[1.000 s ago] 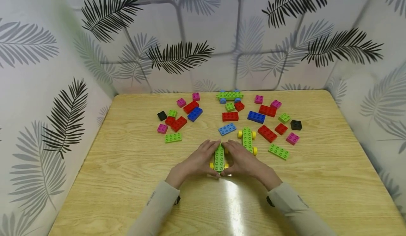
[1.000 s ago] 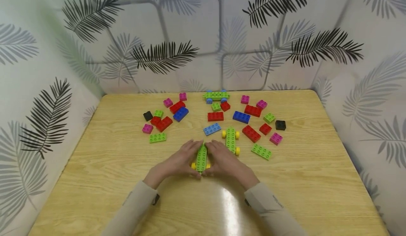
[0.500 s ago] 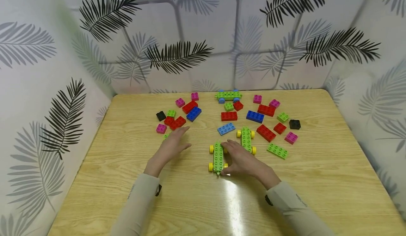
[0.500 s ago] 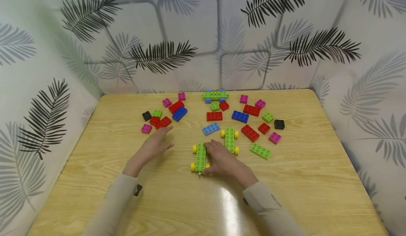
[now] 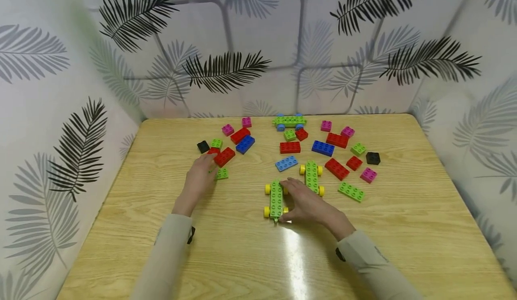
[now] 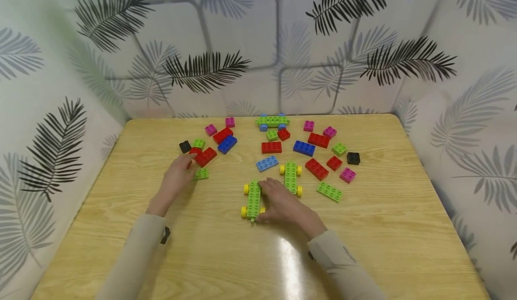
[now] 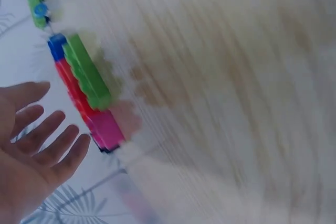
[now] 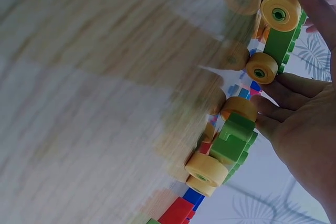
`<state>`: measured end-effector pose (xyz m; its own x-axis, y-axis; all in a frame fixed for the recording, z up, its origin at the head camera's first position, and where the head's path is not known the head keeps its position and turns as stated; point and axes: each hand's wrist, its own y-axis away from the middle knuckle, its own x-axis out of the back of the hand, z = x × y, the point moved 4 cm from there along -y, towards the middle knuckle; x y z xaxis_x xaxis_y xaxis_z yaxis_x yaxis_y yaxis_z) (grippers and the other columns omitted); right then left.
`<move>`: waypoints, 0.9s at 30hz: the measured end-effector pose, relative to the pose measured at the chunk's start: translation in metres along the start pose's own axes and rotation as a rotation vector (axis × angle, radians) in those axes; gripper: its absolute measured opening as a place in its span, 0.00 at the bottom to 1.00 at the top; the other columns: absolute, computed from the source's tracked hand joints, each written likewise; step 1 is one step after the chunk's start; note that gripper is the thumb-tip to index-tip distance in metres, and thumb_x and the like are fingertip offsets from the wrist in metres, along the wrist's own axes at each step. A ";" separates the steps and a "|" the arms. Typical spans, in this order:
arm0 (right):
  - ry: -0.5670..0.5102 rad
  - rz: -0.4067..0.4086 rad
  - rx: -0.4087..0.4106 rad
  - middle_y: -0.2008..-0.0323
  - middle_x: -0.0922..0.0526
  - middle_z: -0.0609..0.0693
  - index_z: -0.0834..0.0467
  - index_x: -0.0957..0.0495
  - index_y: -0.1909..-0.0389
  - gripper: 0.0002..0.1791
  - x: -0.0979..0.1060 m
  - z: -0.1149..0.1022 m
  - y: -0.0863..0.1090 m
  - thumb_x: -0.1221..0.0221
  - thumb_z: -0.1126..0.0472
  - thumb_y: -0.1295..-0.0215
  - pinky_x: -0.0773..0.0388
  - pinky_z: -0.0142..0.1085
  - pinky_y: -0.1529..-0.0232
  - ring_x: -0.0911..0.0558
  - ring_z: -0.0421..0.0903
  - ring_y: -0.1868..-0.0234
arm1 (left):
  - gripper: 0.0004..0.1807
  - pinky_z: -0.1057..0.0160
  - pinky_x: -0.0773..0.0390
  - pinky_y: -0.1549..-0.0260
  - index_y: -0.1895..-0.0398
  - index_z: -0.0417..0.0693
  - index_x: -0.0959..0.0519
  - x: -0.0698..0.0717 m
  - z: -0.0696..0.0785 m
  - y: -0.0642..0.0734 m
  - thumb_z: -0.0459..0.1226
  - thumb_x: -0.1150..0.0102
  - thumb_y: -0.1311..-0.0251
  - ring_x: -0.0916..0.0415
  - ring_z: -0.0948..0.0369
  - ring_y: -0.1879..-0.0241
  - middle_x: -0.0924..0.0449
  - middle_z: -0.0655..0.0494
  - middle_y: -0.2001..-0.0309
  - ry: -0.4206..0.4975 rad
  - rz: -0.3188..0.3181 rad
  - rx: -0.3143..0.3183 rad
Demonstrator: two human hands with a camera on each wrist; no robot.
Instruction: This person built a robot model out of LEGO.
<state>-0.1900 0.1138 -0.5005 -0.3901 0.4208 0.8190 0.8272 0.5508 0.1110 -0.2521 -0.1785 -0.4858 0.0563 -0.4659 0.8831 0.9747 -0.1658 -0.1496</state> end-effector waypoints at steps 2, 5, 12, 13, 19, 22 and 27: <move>0.001 0.000 -0.003 0.31 0.38 0.61 0.65 0.41 0.30 0.56 -0.001 0.000 0.000 0.25 0.45 0.56 0.45 0.52 0.31 0.43 0.59 0.29 | 0.23 0.45 0.23 0.54 0.38 0.36 0.30 0.001 -0.008 -0.003 0.32 0.43 0.36 0.30 0.42 0.45 0.28 0.38 0.42 -0.024 0.049 0.022; -0.003 -0.002 -0.012 0.31 0.38 0.62 0.65 0.41 0.30 0.57 -0.002 0.000 0.001 0.25 0.45 0.57 0.46 0.51 0.31 0.43 0.59 0.29 | 0.25 0.45 0.23 0.55 0.37 0.35 0.32 -0.002 -0.020 -0.006 0.35 0.42 0.35 0.29 0.42 0.47 0.29 0.37 0.43 -0.056 0.058 0.090; -0.006 -0.010 -0.023 0.31 0.38 0.61 0.64 0.41 0.30 0.56 -0.005 0.000 0.002 0.25 0.45 0.56 0.46 0.51 0.31 0.43 0.58 0.28 | 0.31 0.40 0.25 0.55 0.35 0.34 0.35 -0.012 -0.039 -0.005 0.45 0.44 0.33 0.32 0.41 0.45 0.32 0.35 0.41 -0.034 0.003 0.325; -0.004 -0.009 -0.020 0.31 0.38 0.61 0.64 0.41 0.30 0.56 -0.005 0.000 0.002 0.25 0.45 0.56 0.46 0.51 0.31 0.43 0.59 0.29 | 0.31 0.39 0.25 0.55 0.35 0.34 0.35 -0.012 -0.040 -0.006 0.45 0.44 0.33 0.32 0.41 0.45 0.33 0.35 0.41 -0.025 0.006 0.344; 0.017 0.007 -0.008 0.31 0.38 0.62 0.65 0.40 0.30 0.56 -0.003 -0.001 0.003 0.25 0.45 0.57 0.45 0.51 0.31 0.42 0.59 0.29 | 0.28 0.38 0.26 0.56 0.38 0.33 0.32 -0.013 -0.041 -0.009 0.45 0.44 0.33 0.32 0.42 0.47 0.31 0.36 0.45 -0.035 0.019 0.384; 0.019 0.011 -0.005 0.31 0.38 0.63 0.65 0.40 0.30 0.56 -0.002 -0.002 0.002 0.25 0.45 0.57 0.45 0.52 0.31 0.42 0.60 0.29 | 0.25 0.40 0.25 0.58 0.41 0.33 0.30 -0.012 -0.041 -0.010 0.42 0.44 0.33 0.31 0.42 0.50 0.29 0.36 0.48 -0.056 0.019 0.392; 0.020 0.006 -0.016 0.30 0.40 0.62 0.64 0.41 0.30 0.56 0.001 -0.001 0.001 0.25 0.44 0.56 0.46 0.51 0.31 0.43 0.59 0.29 | 0.22 0.42 0.24 0.60 0.44 0.33 0.27 -0.007 -0.032 -0.011 0.40 0.42 0.35 0.30 0.44 0.54 0.28 0.38 0.51 -0.047 0.065 0.374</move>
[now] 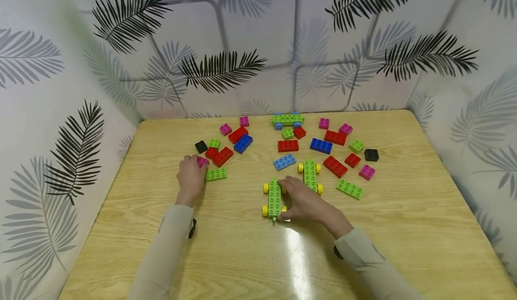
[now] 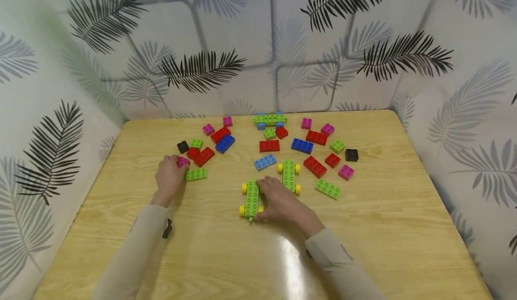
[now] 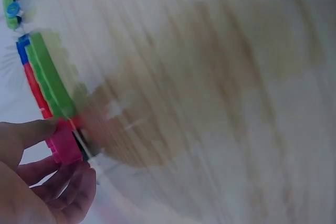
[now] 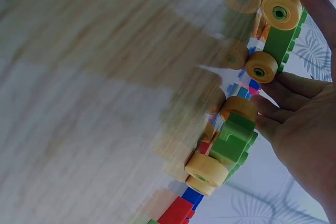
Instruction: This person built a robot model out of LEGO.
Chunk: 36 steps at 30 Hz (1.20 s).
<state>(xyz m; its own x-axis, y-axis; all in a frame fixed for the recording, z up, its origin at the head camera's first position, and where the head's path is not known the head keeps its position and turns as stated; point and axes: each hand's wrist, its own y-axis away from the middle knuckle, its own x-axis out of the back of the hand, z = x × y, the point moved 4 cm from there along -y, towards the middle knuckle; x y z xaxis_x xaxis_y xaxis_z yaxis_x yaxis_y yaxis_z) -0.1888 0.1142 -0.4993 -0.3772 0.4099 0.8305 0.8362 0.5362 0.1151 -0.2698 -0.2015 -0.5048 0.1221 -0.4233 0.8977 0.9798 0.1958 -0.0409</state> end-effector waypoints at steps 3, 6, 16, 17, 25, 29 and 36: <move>-0.004 -0.004 -0.003 0.30 0.40 0.62 0.64 0.41 0.30 0.56 0.000 0.001 0.000 0.25 0.44 0.56 0.46 0.51 0.31 0.43 0.59 0.29 | 0.22 0.44 0.24 0.61 0.46 0.33 0.25 0.004 0.009 0.007 0.41 0.40 0.36 0.30 0.45 0.54 0.27 0.39 0.52 0.028 0.057 -0.032; -0.006 -0.004 0.001 0.31 0.39 0.62 0.64 0.41 0.30 0.56 0.000 0.002 -0.001 0.25 0.45 0.56 0.46 0.51 0.31 0.43 0.59 0.29 | 0.23 0.47 0.24 0.60 0.45 0.33 0.25 0.008 0.023 0.016 0.41 0.39 0.37 0.30 0.46 0.53 0.27 0.40 0.53 0.084 0.117 -0.095; -0.026 -0.019 -0.010 0.30 0.40 0.61 0.63 0.42 0.29 0.57 0.001 0.003 -0.002 0.25 0.44 0.57 0.47 0.51 0.30 0.44 0.58 0.28 | 0.20 0.57 0.25 0.58 0.47 0.37 0.22 0.002 0.081 0.053 0.34 0.34 0.42 0.32 0.51 0.55 0.27 0.46 0.56 0.245 0.140 -0.465; -0.027 -0.018 -0.006 0.30 0.40 0.61 0.63 0.42 0.29 0.57 0.001 0.003 -0.002 0.25 0.44 0.57 0.47 0.51 0.31 0.44 0.59 0.28 | 0.20 0.57 0.25 0.57 0.47 0.38 0.22 0.000 0.086 0.056 0.34 0.34 0.42 0.32 0.51 0.55 0.27 0.47 0.56 0.248 0.127 -0.487; -0.026 -0.017 0.026 0.31 0.38 0.63 0.66 0.41 0.30 0.57 -0.001 0.003 -0.002 0.24 0.45 0.58 0.46 0.52 0.31 0.43 0.61 0.29 | 0.21 0.59 0.24 0.52 0.45 0.40 0.23 -0.011 0.106 0.076 0.34 0.34 0.42 0.29 0.54 0.53 0.27 0.49 0.54 0.242 0.040 -0.582; -0.016 -0.007 0.040 0.32 0.38 0.64 0.66 0.41 0.31 0.57 0.000 0.003 -0.001 0.24 0.45 0.57 0.45 0.52 0.31 0.42 0.61 0.29 | 0.22 0.59 0.24 0.53 0.45 0.39 0.23 -0.012 0.114 0.083 0.33 0.33 0.43 0.28 0.54 0.52 0.26 0.50 0.53 0.291 -0.017 -0.613; -0.010 0.000 0.046 0.33 0.37 0.64 0.66 0.40 0.31 0.56 0.002 0.001 -0.002 0.24 0.46 0.58 0.44 0.53 0.32 0.41 0.61 0.30 | 0.19 0.57 0.23 0.55 0.47 0.40 0.22 -0.018 0.125 0.094 0.32 0.34 0.42 0.27 0.53 0.52 0.26 0.51 0.52 0.408 -0.163 -0.629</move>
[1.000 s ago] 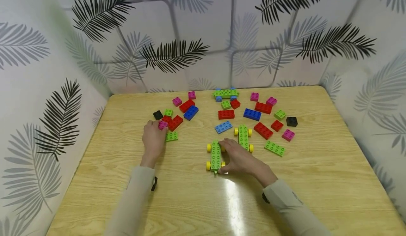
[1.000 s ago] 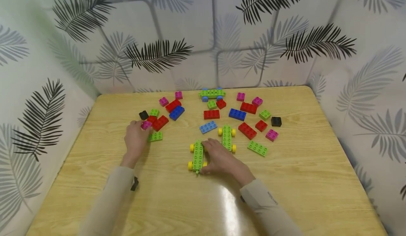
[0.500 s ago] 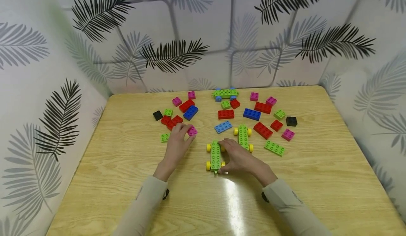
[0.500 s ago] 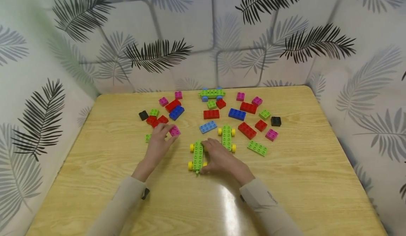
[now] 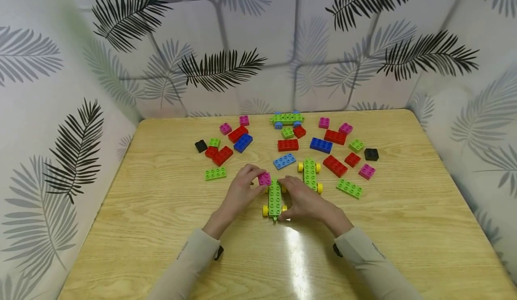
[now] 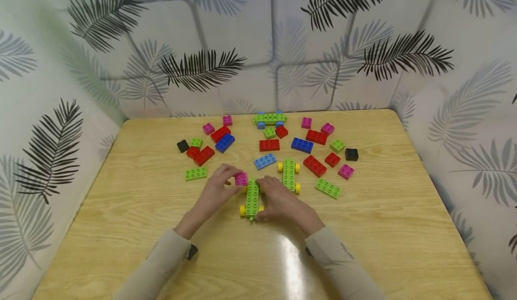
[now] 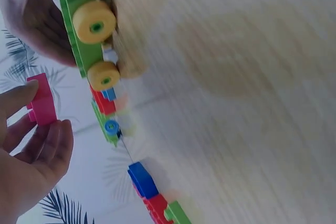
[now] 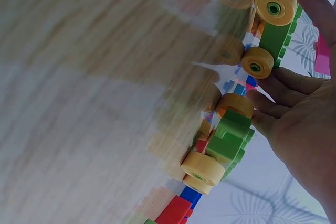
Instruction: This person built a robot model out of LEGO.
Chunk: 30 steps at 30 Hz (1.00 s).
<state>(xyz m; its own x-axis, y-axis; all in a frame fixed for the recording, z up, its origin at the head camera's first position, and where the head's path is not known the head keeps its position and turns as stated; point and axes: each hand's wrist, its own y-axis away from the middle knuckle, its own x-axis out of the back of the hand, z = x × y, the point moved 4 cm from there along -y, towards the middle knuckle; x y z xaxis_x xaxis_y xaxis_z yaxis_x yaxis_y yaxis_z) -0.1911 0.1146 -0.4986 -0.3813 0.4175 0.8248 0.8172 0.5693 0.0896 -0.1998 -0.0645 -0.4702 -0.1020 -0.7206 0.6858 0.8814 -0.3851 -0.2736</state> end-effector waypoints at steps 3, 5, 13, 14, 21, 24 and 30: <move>-0.001 -0.005 -0.014 0.32 0.37 0.63 0.65 0.40 0.31 0.56 0.000 0.001 0.000 0.24 0.45 0.58 0.43 0.52 0.32 0.41 0.60 0.30 | 0.20 0.55 0.22 0.56 0.47 0.38 0.22 -0.006 0.003 0.000 0.31 0.34 0.43 0.27 0.51 0.52 0.26 0.50 0.53 0.038 -0.040 -0.001; -0.006 -0.010 -0.023 0.32 0.37 0.62 0.64 0.39 0.31 0.56 -0.001 0.002 -0.001 0.24 0.44 0.58 0.43 0.52 0.32 0.42 0.60 0.29 | 0.19 0.56 0.22 0.56 0.47 0.39 0.22 -0.010 0.005 0.001 0.32 0.34 0.42 0.27 0.52 0.52 0.26 0.51 0.53 0.028 -0.065 0.003; -0.013 -0.011 -0.015 0.32 0.36 0.62 0.64 0.39 0.32 0.55 0.000 0.002 -0.001 0.24 0.44 0.58 0.44 0.52 0.32 0.42 0.60 0.29 | 0.18 0.60 0.24 0.54 0.48 0.42 0.21 -0.021 0.005 0.003 0.34 0.34 0.42 0.28 0.57 0.53 0.26 0.53 0.54 -0.028 -0.106 -0.009; -0.012 -0.010 -0.015 0.32 0.36 0.62 0.64 0.39 0.32 0.56 0.000 0.002 -0.001 0.24 0.44 0.58 0.44 0.53 0.32 0.42 0.60 0.29 | 0.18 0.60 0.24 0.53 0.49 0.42 0.21 -0.022 0.005 0.003 0.34 0.34 0.42 0.28 0.58 0.53 0.26 0.53 0.54 -0.027 -0.108 -0.009; -0.028 -0.008 -0.014 0.32 0.36 0.61 0.63 0.38 0.32 0.55 -0.001 0.003 0.000 0.24 0.44 0.59 0.44 0.53 0.32 0.42 0.60 0.29 | 0.18 0.60 0.25 0.54 0.48 0.39 0.21 -0.028 0.003 0.002 0.33 0.34 0.43 0.28 0.57 0.53 0.25 0.52 0.54 -0.046 -0.142 -0.026; -0.029 -0.009 -0.019 0.32 0.36 0.60 0.62 0.38 0.32 0.55 -0.001 0.003 0.000 0.24 0.44 0.59 0.44 0.52 0.32 0.43 0.59 0.29 | 0.18 0.61 0.25 0.54 0.48 0.39 0.21 -0.030 0.003 0.002 0.33 0.34 0.42 0.28 0.57 0.54 0.25 0.52 0.54 -0.054 -0.148 -0.024; -0.026 -0.012 -0.024 0.32 0.36 0.59 0.61 0.38 0.31 0.55 -0.001 0.004 -0.001 0.24 0.44 0.59 0.45 0.52 0.31 0.44 0.58 0.28 | 0.18 0.60 0.25 0.52 0.47 0.39 0.21 -0.032 0.002 0.001 0.34 0.35 0.41 0.27 0.57 0.53 0.26 0.52 0.54 -0.074 -0.157 -0.015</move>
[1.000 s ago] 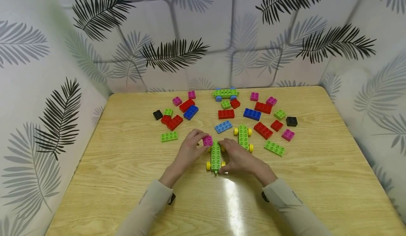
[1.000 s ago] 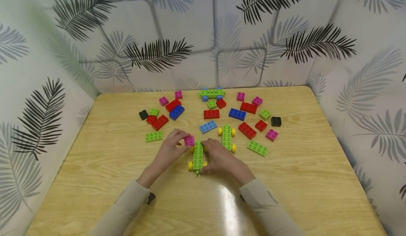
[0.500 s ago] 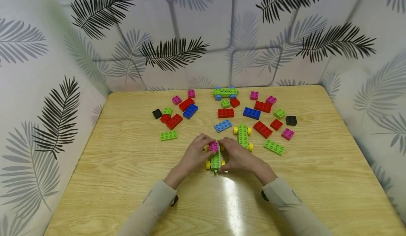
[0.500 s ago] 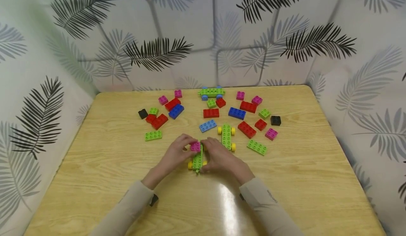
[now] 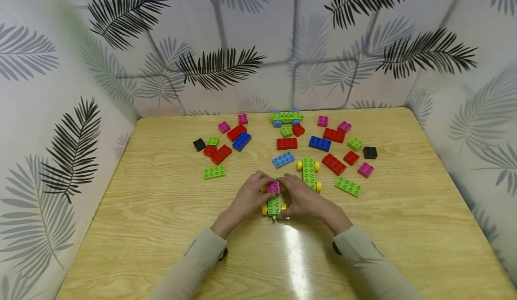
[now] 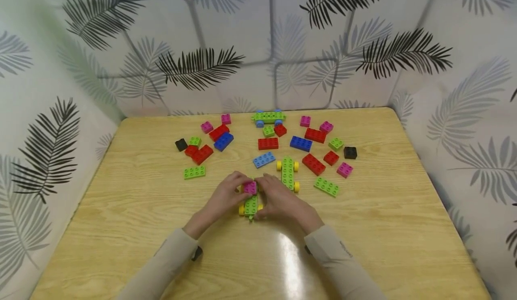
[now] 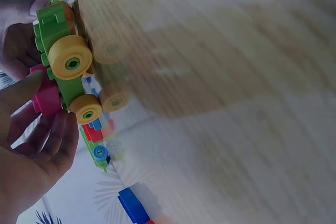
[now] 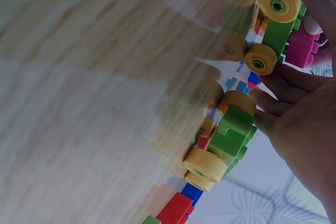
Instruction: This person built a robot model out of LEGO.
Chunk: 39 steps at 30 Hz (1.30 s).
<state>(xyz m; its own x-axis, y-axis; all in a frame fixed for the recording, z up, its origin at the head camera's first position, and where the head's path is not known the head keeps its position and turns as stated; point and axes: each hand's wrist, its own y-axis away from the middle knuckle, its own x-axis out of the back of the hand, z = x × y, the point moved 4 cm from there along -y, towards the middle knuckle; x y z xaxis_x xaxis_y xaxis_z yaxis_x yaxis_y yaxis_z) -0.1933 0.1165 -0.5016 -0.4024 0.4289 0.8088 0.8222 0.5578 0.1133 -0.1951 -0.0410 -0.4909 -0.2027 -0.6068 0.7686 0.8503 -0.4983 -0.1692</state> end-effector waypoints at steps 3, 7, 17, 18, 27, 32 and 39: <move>-0.001 0.003 0.003 0.32 0.36 0.59 0.61 0.38 0.31 0.55 0.001 0.000 0.000 0.24 0.44 0.59 0.45 0.52 0.31 0.44 0.58 0.28 | 0.18 0.59 0.25 0.52 0.47 0.40 0.21 0.000 0.000 -0.001 0.34 0.35 0.41 0.28 0.56 0.53 0.25 0.52 0.54 0.001 -0.010 0.000; 0.002 0.001 0.001 0.32 0.36 0.59 0.61 0.38 0.31 0.55 0.002 0.000 -0.001 0.24 0.44 0.59 0.45 0.52 0.31 0.44 0.59 0.28 | 0.18 0.59 0.25 0.52 0.47 0.40 0.21 0.000 -0.001 -0.003 0.35 0.36 0.40 0.28 0.57 0.52 0.25 0.52 0.54 -0.009 -0.022 -0.002; 0.002 -0.007 0.002 0.31 0.39 0.63 0.62 0.39 0.31 0.56 0.001 0.000 0.000 0.24 0.44 0.60 0.46 0.54 0.32 0.44 0.60 0.28 | 0.19 0.59 0.25 0.52 0.46 0.41 0.20 0.000 -0.005 -0.003 0.34 0.35 0.40 0.28 0.58 0.53 0.26 0.53 0.53 0.026 -0.049 0.003; 0.001 -0.005 0.003 0.31 0.39 0.63 0.62 0.39 0.31 0.56 0.001 -0.001 0.000 0.24 0.44 0.59 0.46 0.54 0.32 0.44 0.61 0.28 | 0.19 0.59 0.25 0.52 0.46 0.41 0.20 0.000 -0.005 -0.004 0.34 0.35 0.41 0.28 0.58 0.53 0.26 0.53 0.53 0.028 -0.048 0.002; 0.011 -0.005 -0.003 0.31 0.39 0.63 0.62 0.39 0.31 0.56 0.003 -0.001 0.000 0.24 0.44 0.59 0.46 0.54 0.32 0.45 0.61 0.28 | 0.19 0.59 0.26 0.53 0.46 0.40 0.20 0.001 -0.008 -0.007 0.34 0.35 0.41 0.29 0.58 0.54 0.26 0.53 0.54 0.053 -0.065 0.021; 0.011 -0.004 0.002 0.31 0.38 0.63 0.62 0.39 0.31 0.56 0.001 -0.001 0.000 0.24 0.44 0.60 0.47 0.55 0.32 0.45 0.62 0.29 | 0.19 0.60 0.27 0.53 0.45 0.40 0.20 0.000 -0.008 -0.006 0.34 0.36 0.40 0.31 0.56 0.53 0.29 0.54 0.54 0.065 -0.086 0.059; 0.012 -0.003 -0.003 0.31 0.40 0.63 0.62 0.39 0.31 0.56 0.000 -0.001 0.000 0.24 0.44 0.60 0.47 0.55 0.32 0.44 0.62 0.29 | 0.19 0.63 0.27 0.55 0.46 0.42 0.20 0.002 -0.008 -0.006 0.36 0.35 0.40 0.32 0.59 0.55 0.30 0.56 0.55 0.005 -0.094 0.052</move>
<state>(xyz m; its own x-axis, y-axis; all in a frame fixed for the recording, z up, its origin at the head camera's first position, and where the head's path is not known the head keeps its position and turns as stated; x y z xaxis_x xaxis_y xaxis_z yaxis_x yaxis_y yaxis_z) -0.1926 0.1157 -0.5007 -0.4000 0.4189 0.8152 0.8224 0.5566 0.1175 -0.2050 -0.0438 -0.4937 -0.2853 -0.5620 0.7764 0.8515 -0.5204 -0.0639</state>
